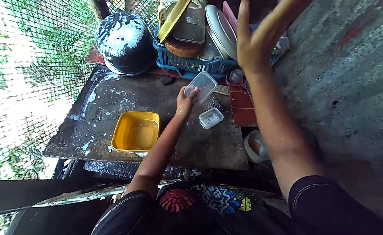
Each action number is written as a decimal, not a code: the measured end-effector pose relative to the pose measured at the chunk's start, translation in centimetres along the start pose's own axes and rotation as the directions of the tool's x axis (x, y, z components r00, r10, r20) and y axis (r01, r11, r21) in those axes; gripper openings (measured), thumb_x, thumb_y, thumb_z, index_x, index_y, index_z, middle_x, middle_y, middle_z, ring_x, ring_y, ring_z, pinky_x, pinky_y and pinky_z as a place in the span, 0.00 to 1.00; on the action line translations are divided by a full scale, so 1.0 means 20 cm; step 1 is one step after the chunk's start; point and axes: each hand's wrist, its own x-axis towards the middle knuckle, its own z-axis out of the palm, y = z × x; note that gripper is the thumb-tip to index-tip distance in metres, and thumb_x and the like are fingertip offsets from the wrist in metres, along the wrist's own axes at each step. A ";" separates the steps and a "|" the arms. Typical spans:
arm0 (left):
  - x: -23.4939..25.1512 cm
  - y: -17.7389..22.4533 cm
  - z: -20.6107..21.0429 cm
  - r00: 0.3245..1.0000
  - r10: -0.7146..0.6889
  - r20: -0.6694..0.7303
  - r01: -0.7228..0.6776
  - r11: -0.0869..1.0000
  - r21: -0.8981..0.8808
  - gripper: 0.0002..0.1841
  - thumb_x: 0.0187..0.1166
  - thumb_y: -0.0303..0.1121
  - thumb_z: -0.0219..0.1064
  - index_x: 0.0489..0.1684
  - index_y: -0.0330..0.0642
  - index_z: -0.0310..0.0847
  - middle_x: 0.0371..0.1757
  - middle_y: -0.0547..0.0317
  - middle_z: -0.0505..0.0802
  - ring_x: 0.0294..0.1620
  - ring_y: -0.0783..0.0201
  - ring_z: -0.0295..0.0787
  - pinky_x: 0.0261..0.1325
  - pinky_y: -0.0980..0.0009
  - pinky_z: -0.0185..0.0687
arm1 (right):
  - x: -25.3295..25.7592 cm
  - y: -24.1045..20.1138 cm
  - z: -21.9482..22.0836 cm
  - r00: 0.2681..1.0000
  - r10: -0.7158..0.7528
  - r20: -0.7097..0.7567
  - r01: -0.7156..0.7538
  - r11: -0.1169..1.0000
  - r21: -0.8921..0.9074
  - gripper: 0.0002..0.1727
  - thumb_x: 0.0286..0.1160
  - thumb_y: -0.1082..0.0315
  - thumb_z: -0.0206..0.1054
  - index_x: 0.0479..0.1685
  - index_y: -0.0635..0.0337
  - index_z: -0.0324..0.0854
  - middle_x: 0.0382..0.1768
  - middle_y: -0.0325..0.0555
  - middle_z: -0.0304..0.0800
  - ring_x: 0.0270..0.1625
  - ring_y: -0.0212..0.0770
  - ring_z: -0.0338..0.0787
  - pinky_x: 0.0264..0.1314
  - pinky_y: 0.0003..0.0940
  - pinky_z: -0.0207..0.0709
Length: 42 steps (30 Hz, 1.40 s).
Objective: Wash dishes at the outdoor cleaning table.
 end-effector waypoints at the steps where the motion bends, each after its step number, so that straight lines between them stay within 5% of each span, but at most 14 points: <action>1: -0.03 -0.01 -0.04 1.000 0.021 -0.001 -0.021 0.998 0.052 0.20 0.86 0.29 0.63 0.72 0.28 0.68 0.54 0.46 0.90 0.48 0.65 0.90 0.56 0.66 0.89 | -0.15 -0.05 -0.02 0.991 0.085 0.106 -0.090 0.995 0.036 0.40 0.81 0.50 0.65 0.80 0.77 0.65 0.78 0.75 0.70 0.81 0.63 0.72 0.85 0.53 0.65; 3: -0.06 -0.04 -0.10 0.999 0.047 0.001 -0.047 0.988 0.147 0.21 0.83 0.28 0.67 0.70 0.27 0.71 0.51 0.46 0.91 0.48 0.64 0.91 0.56 0.65 0.89 | -0.47 -0.12 0.01 0.900 0.191 0.392 -0.252 0.962 0.110 0.33 0.79 0.57 0.69 0.75 0.74 0.69 0.74 0.71 0.74 0.71 0.58 0.82 0.70 0.48 0.79; 4: -0.08 -0.05 -0.13 1.000 0.013 -0.003 -0.013 0.985 0.171 0.21 0.83 0.28 0.67 0.71 0.28 0.71 0.50 0.46 0.92 0.46 0.64 0.92 0.54 0.65 0.90 | -0.63 -0.14 0.04 0.833 0.179 0.523 -0.283 0.951 0.125 0.31 0.77 0.60 0.71 0.74 0.72 0.72 0.75 0.70 0.74 0.72 0.60 0.82 0.72 0.52 0.80; 7: -0.10 -0.10 -0.20 0.987 -0.158 0.025 0.148 0.960 0.238 0.22 0.84 0.27 0.66 0.74 0.32 0.70 0.53 0.44 0.92 0.45 0.60 0.93 0.50 0.61 0.91 | -1.00 -0.12 0.11 0.671 0.037 0.740 -0.226 0.961 0.157 0.35 0.69 0.61 0.78 0.80 0.55 0.77 0.86 0.62 0.64 0.83 0.68 0.69 0.83 0.65 0.64; 10: -0.13 -0.09 -0.22 0.980 -0.144 0.140 0.091 0.938 0.335 0.19 0.84 0.27 0.66 0.70 0.31 0.73 0.51 0.48 0.92 0.45 0.66 0.91 0.52 0.66 0.89 | -1.03 -0.01 0.14 0.690 0.126 0.713 -0.385 0.898 0.214 0.44 0.67 0.48 0.79 0.83 0.58 0.71 0.86 0.62 0.66 0.84 0.63 0.69 0.84 0.62 0.65; 14: -0.14 -0.06 -0.20 0.963 0.021 0.268 -0.130 0.908 0.398 0.10 0.84 0.26 0.64 0.57 0.30 0.79 0.48 0.54 0.91 0.47 0.74 0.87 0.56 0.72 0.84 | -0.90 0.06 0.11 0.656 0.113 0.747 -0.416 0.879 0.233 0.20 0.78 0.61 0.72 0.60 0.70 0.86 0.57 0.64 0.90 0.58 0.56 0.90 0.65 0.52 0.81; 16: -0.10 -0.05 -0.20 0.961 0.056 0.270 -0.172 0.888 0.427 0.10 0.85 0.28 0.65 0.56 0.32 0.81 0.51 0.54 0.91 0.49 0.73 0.88 0.58 0.71 0.84 | -0.87 0.07 0.11 0.656 0.126 0.744 -0.423 0.878 0.224 0.15 0.80 0.65 0.69 0.55 0.69 0.87 0.48 0.60 0.93 0.48 0.51 0.93 0.57 0.48 0.85; 20: 0.11 -0.04 -0.16 0.957 0.212 0.197 -0.282 0.840 0.464 0.14 0.86 0.32 0.63 0.61 0.32 0.84 0.54 0.47 0.93 0.54 0.64 0.91 0.63 0.61 0.85 | -0.82 0.14 0.14 0.682 0.311 0.661 -0.558 0.807 0.196 0.27 0.79 0.66 0.70 0.75 0.69 0.73 0.65 0.63 0.86 0.55 0.50 0.94 0.59 0.44 0.88; 22: 0.26 0.02 -0.09 0.942 0.290 0.170 -0.336 0.825 0.454 0.13 0.86 0.29 0.63 0.61 0.31 0.84 0.56 0.47 0.92 0.57 0.63 0.89 0.66 0.61 0.83 | -0.80 0.15 0.11 0.688 0.398 0.606 -0.616 0.762 0.200 0.31 0.77 0.68 0.72 0.78 0.70 0.69 0.66 0.63 0.84 0.54 0.48 0.93 0.58 0.40 0.88; 25: 0.57 0.07 0.01 0.913 0.323 0.249 -0.408 0.709 0.576 0.15 0.83 0.32 0.65 0.63 0.39 0.88 0.66 0.45 0.90 0.75 0.42 0.77 0.77 0.37 0.65 | -0.89 0.16 0.03 0.667 0.475 0.573 -0.650 0.748 0.137 0.30 0.77 0.65 0.73 0.76 0.69 0.72 0.62 0.61 0.87 0.53 0.47 0.92 0.55 0.40 0.87; 29: 0.82 0.13 0.18 0.882 0.273 0.384 -0.457 0.698 0.552 0.15 0.86 0.28 0.61 0.66 0.30 0.81 0.66 0.36 0.87 0.70 0.47 0.84 0.75 0.51 0.76 | -1.14 0.22 -0.17 0.634 0.492 0.597 -0.622 0.783 0.015 0.29 0.81 0.64 0.70 0.79 0.64 0.69 0.62 0.61 0.87 0.54 0.53 0.91 0.54 0.49 0.86; 34: 1.00 0.05 0.32 0.817 0.236 0.526 -0.498 0.750 0.435 0.16 0.83 0.20 0.59 0.66 0.24 0.74 0.66 0.35 0.86 0.67 0.50 0.85 0.71 0.56 0.80 | -1.34 0.29 -0.30 0.568 0.588 0.575 -0.675 0.733 -0.082 0.27 0.77 0.65 0.72 0.72 0.69 0.75 0.56 0.61 0.90 0.50 0.50 0.92 0.53 0.47 0.87; 37: 1.03 -0.01 0.37 0.789 0.289 0.542 -0.536 0.756 0.376 0.13 0.81 0.18 0.59 0.59 0.23 0.76 0.63 0.36 0.86 0.64 0.53 0.85 0.68 0.60 0.80 | -1.35 0.25 -0.31 0.528 0.630 0.569 -0.710 0.695 -0.111 0.27 0.78 0.65 0.72 0.72 0.69 0.75 0.56 0.60 0.89 0.50 0.49 0.92 0.54 0.46 0.87; 42: 1.05 -0.10 0.36 0.762 0.439 0.476 -0.601 0.754 0.266 0.12 0.77 0.18 0.62 0.56 0.22 0.78 0.61 0.36 0.88 0.67 0.55 0.84 0.73 0.62 0.77 | -1.39 0.23 -0.26 0.572 0.623 0.534 -0.695 0.714 -0.088 0.24 0.78 0.63 0.71 0.70 0.67 0.78 0.54 0.57 0.91 0.48 0.45 0.93 0.51 0.40 0.87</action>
